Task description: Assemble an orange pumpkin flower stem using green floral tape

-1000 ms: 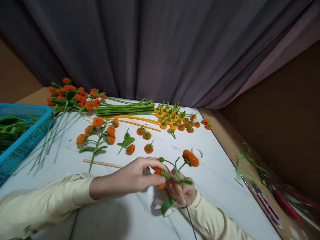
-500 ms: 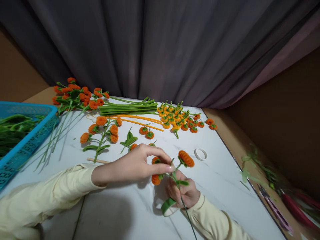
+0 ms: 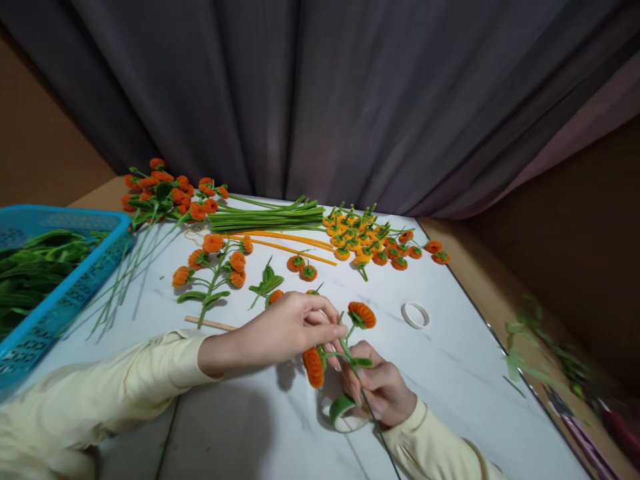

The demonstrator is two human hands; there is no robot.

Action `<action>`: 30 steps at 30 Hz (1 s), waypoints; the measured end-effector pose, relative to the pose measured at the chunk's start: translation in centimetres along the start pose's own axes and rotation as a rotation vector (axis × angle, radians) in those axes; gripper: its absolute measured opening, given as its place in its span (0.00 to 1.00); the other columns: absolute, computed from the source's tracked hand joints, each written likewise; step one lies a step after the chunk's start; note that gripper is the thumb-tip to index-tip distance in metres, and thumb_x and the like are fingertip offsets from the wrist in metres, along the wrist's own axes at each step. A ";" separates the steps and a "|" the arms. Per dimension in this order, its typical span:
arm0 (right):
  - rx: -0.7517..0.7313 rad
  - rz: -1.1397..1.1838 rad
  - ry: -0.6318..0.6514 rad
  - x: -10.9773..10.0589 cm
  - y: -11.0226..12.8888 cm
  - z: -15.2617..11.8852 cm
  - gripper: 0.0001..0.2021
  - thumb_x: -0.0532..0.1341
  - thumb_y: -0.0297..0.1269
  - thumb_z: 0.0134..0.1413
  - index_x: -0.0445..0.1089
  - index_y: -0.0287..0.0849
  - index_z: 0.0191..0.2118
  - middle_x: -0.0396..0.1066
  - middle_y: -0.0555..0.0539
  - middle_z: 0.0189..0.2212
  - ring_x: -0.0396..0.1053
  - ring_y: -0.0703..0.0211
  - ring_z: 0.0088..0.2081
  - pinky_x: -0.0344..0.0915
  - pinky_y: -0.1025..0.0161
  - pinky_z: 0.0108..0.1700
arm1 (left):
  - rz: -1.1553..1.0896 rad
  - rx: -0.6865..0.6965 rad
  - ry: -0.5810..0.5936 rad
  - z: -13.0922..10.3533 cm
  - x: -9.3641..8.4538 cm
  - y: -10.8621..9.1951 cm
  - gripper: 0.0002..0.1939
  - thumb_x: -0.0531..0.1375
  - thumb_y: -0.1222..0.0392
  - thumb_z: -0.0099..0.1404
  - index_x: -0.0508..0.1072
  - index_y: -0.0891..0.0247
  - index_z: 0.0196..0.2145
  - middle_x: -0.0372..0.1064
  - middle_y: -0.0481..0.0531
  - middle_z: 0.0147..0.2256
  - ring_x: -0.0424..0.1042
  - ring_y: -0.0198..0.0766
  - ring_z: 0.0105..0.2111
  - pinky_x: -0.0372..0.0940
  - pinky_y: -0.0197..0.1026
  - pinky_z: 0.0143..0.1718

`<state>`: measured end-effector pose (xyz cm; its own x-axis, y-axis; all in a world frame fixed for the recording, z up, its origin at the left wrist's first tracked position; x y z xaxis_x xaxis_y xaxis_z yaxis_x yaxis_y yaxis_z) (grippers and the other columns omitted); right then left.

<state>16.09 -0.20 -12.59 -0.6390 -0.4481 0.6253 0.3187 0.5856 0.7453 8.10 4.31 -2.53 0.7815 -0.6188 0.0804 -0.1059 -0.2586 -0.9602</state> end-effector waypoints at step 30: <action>-0.027 0.214 0.054 1.0 0.2 0.2 0.15 0.68 0.41 0.42 0.73 0.31 0.21 0.57 0.54 0.05 0.44 0.75 0.06 0.43 0.75 0.08 | -0.266 -0.102 0.010 0.9 -0.6 1.4 0.18 0.67 0.51 0.52 0.69 0.69 0.27 0.73 0.52 0.22 0.73 0.33 0.24 0.67 0.35 0.31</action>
Point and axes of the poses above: each hand's wrist, its own z-axis towards the middle knuckle, its own x-axis out of the palm, y = z × x, the point moved 8 cm from there along z, towards the middle knuckle
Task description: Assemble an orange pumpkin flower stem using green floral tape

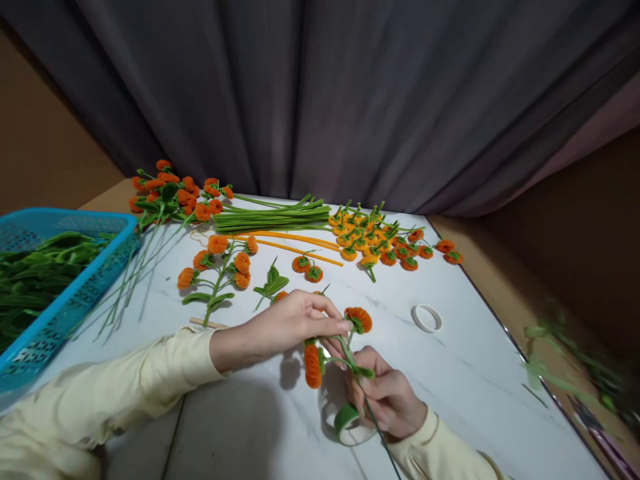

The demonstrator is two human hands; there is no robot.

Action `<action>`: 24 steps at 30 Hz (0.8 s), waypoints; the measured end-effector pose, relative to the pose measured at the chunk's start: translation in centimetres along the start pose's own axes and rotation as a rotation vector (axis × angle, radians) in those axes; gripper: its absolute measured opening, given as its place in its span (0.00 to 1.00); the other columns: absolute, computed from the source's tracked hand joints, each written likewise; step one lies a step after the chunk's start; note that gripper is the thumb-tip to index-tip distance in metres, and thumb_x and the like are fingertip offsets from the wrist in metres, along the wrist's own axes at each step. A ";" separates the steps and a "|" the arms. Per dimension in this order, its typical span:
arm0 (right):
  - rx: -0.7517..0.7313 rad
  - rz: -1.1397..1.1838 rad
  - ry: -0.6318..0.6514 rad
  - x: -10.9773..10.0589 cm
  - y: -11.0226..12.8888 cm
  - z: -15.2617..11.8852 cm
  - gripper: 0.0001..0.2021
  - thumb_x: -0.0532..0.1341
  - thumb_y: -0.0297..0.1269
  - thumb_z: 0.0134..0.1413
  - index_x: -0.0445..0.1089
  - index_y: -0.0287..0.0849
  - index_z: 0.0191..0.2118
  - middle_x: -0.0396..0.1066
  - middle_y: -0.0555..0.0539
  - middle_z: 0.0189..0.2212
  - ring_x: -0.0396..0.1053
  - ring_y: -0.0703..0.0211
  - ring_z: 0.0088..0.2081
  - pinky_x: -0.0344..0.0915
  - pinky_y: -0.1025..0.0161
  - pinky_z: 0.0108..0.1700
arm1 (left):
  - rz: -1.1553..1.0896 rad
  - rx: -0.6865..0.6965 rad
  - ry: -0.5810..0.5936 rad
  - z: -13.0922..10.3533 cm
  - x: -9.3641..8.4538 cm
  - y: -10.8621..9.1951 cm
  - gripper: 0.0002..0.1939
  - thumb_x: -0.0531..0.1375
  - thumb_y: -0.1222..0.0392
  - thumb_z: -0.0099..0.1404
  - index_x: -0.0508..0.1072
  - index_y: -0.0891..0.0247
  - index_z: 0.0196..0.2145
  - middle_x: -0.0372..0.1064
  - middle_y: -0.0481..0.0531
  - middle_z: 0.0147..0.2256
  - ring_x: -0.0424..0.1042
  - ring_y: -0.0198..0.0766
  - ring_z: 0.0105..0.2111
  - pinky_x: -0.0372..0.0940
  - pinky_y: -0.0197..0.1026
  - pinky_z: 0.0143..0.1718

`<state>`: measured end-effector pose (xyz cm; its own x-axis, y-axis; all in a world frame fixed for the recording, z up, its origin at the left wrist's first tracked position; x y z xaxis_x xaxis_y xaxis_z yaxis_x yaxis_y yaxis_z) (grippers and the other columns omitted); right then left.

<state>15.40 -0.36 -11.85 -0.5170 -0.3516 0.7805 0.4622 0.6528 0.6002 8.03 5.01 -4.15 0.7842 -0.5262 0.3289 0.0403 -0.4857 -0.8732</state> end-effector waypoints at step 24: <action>-0.009 -0.094 -0.117 0.3 1.7 -0.3 0.11 0.67 0.39 0.45 0.74 0.35 0.23 0.53 0.58 0.04 0.41 0.76 0.05 0.41 0.75 0.09 | 0.227 0.079 0.077 -0.2 -0.6 -0.8 0.09 0.64 0.62 0.56 0.68 0.66 0.34 0.76 0.54 0.31 0.74 0.35 0.31 0.65 0.35 0.35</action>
Point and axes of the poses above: each hand's wrist, its own z-axis towards the middle knuckle, its own x-axis out of the palm, y = z × x, the point moved 8 cm from there along z, towards the middle knuckle
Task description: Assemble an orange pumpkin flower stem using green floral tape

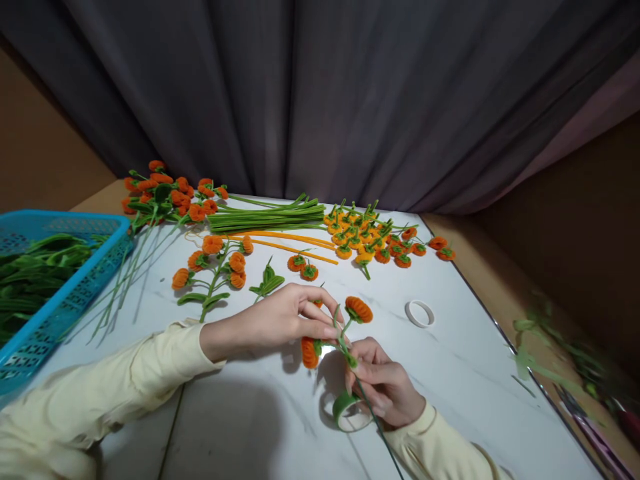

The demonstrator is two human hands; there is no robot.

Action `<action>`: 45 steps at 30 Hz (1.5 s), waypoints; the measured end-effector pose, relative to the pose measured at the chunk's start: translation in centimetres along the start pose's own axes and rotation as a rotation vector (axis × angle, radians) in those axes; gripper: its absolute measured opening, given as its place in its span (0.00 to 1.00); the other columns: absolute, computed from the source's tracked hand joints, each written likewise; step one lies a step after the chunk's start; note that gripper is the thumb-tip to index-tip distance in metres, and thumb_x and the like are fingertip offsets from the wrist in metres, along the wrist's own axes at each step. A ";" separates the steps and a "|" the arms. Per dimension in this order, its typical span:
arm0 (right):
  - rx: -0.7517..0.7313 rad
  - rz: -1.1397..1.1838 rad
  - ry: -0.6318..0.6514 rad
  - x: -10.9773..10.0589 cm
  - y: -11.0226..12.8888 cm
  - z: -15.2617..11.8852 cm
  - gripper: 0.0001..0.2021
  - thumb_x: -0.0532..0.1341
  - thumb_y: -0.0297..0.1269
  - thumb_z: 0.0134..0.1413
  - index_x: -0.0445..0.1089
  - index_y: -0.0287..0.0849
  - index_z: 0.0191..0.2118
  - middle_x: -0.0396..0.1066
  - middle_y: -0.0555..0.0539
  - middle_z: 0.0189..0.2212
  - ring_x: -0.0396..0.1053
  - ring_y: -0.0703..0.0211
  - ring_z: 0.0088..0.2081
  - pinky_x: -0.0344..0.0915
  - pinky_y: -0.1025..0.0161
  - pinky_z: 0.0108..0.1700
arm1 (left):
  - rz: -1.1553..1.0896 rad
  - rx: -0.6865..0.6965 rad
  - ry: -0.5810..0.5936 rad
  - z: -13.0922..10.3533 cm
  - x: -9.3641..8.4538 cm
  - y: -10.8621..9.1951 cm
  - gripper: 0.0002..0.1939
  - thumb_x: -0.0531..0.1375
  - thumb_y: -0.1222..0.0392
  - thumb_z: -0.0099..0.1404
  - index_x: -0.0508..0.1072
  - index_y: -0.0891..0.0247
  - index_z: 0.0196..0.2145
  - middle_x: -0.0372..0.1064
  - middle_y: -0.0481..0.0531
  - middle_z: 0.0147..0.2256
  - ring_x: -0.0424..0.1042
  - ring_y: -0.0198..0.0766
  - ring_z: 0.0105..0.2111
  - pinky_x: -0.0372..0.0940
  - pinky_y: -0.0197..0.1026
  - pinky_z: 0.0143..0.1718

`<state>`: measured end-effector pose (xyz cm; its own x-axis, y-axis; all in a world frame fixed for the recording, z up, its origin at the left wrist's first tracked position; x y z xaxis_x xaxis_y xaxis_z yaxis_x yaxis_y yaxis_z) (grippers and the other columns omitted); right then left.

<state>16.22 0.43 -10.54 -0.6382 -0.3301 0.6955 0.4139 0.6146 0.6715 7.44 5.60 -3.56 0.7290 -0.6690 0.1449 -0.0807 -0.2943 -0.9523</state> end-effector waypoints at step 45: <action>-0.057 -1.061 -0.325 1.1 3.8 -1.3 0.18 0.56 0.44 0.57 0.65 0.38 0.21 0.59 0.54 0.11 0.48 0.70 0.14 0.47 0.68 0.19 | 0.170 -0.123 -0.011 1.2 -0.9 1.6 0.12 0.64 0.61 0.53 0.70 0.65 0.36 0.71 0.46 0.24 0.67 0.30 0.22 0.58 0.31 0.24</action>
Point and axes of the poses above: each hand's wrist, its own z-axis towards the middle knuckle, its own x-axis out of the palm, y = z × x, the point moved 8 cm from there along z, towards the middle knuckle
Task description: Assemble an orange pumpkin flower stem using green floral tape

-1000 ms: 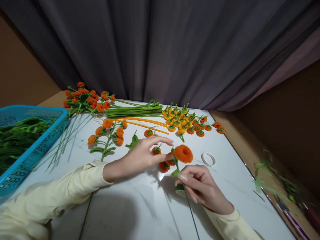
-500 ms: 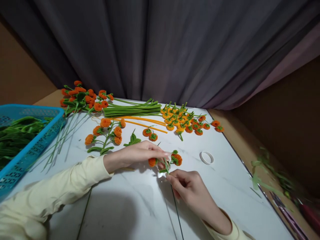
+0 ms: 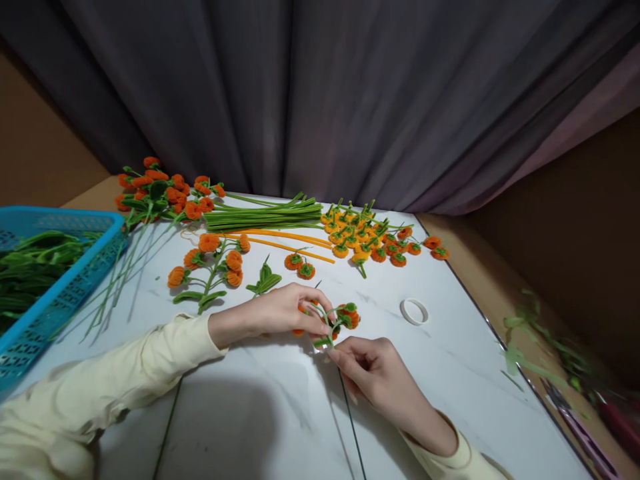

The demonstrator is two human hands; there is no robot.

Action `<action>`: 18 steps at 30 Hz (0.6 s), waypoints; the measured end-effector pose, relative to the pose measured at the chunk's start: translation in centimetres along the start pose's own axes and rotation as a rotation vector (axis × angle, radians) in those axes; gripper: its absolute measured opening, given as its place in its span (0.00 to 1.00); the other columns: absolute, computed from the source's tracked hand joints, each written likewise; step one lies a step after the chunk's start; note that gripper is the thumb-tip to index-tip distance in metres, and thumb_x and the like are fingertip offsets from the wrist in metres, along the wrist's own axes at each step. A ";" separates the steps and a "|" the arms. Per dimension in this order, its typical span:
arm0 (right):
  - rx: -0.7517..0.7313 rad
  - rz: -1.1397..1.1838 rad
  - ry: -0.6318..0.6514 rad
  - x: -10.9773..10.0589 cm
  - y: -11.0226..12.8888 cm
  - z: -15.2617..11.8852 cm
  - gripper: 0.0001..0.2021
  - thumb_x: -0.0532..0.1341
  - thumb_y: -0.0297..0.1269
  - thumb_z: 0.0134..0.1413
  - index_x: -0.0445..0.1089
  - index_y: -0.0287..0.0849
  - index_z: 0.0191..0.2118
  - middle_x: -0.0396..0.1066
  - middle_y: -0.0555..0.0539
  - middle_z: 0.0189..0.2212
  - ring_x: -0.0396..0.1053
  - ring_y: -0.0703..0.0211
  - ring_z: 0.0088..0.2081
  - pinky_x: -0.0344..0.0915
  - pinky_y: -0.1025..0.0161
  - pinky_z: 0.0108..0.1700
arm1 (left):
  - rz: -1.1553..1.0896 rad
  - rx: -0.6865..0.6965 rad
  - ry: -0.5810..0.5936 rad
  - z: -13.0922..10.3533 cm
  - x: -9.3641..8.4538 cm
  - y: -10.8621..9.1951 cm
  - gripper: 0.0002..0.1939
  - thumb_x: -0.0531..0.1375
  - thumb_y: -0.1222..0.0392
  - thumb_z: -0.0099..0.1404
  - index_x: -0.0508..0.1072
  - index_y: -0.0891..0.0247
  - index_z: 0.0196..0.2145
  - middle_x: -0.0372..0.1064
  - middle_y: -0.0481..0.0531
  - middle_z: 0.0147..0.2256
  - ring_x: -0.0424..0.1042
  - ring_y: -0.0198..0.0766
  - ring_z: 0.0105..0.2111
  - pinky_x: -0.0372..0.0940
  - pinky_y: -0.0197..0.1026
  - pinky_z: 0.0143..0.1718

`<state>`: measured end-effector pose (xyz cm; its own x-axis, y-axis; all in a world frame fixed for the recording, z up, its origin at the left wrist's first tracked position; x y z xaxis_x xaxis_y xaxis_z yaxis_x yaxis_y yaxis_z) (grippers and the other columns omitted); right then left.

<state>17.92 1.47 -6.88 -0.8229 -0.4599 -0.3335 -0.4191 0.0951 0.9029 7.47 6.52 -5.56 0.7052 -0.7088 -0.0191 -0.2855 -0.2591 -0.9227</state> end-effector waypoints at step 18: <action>0.078 0.136 0.114 1.1 0.1 -0.1 0.19 0.59 0.46 0.54 0.63 0.39 0.20 0.59 0.55 0.11 0.47 0.73 0.13 0.45 0.70 0.17 | -0.078 -0.094 0.119 0.0 0.2 0.8 0.12 0.66 0.57 0.51 0.77 0.67 0.32 0.71 0.48 0.23 0.69 0.32 0.24 0.60 0.32 0.26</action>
<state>17.01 0.90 -7.08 -0.8272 -0.5346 -0.1730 -0.3390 0.2293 0.9124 7.39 6.21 -6.26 0.6474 -0.7553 0.1016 -0.2961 -0.3721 -0.8797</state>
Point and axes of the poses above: each hand's wrist, its own z-axis towards the middle knuckle, its own x-axis out of the palm, y = z × x, the point moved 8 cm from there along z, towards the middle knuckle
